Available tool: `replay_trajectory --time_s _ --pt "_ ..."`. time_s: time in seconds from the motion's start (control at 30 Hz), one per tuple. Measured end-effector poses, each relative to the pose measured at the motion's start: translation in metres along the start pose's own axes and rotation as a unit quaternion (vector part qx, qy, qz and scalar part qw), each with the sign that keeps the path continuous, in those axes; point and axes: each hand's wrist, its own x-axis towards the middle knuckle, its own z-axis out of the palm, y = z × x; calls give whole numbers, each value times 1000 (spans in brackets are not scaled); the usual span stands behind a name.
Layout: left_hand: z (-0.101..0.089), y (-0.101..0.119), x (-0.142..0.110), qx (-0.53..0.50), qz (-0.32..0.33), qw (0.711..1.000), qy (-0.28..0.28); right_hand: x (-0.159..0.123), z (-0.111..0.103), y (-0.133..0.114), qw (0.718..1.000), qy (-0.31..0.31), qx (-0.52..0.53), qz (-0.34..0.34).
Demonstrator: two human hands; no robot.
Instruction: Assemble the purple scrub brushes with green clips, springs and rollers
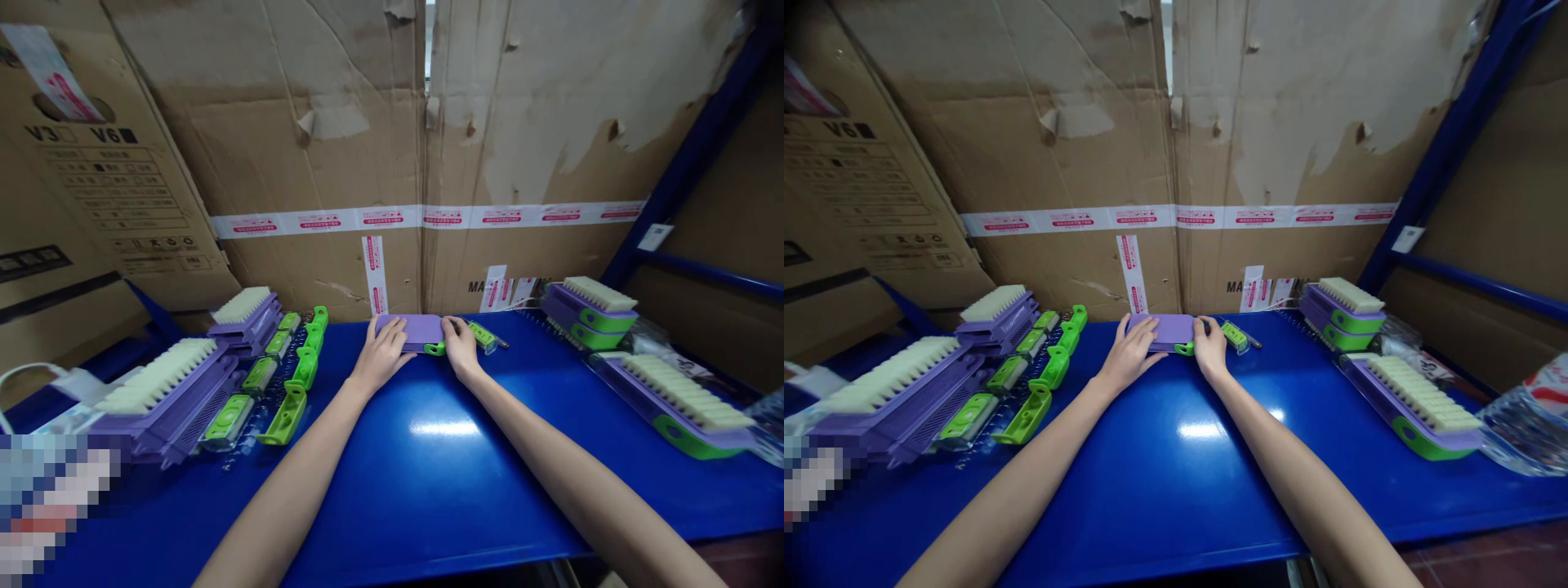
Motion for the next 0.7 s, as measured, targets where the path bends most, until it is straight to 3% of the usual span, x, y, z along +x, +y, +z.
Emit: replay_trajectory --time_s 0.17,0.4,0.7 --pt "-5 10 5 36 -7 999 2 -8 -4 -10 1000 7 10 -29" --pt "1 13 3 68 -96 993 15 -23 -3 -23 994 -36 -5 -104" --pt "-3 10 4 45 -73 996 -13 -24 -2 -19 987 -41 -73 -137"
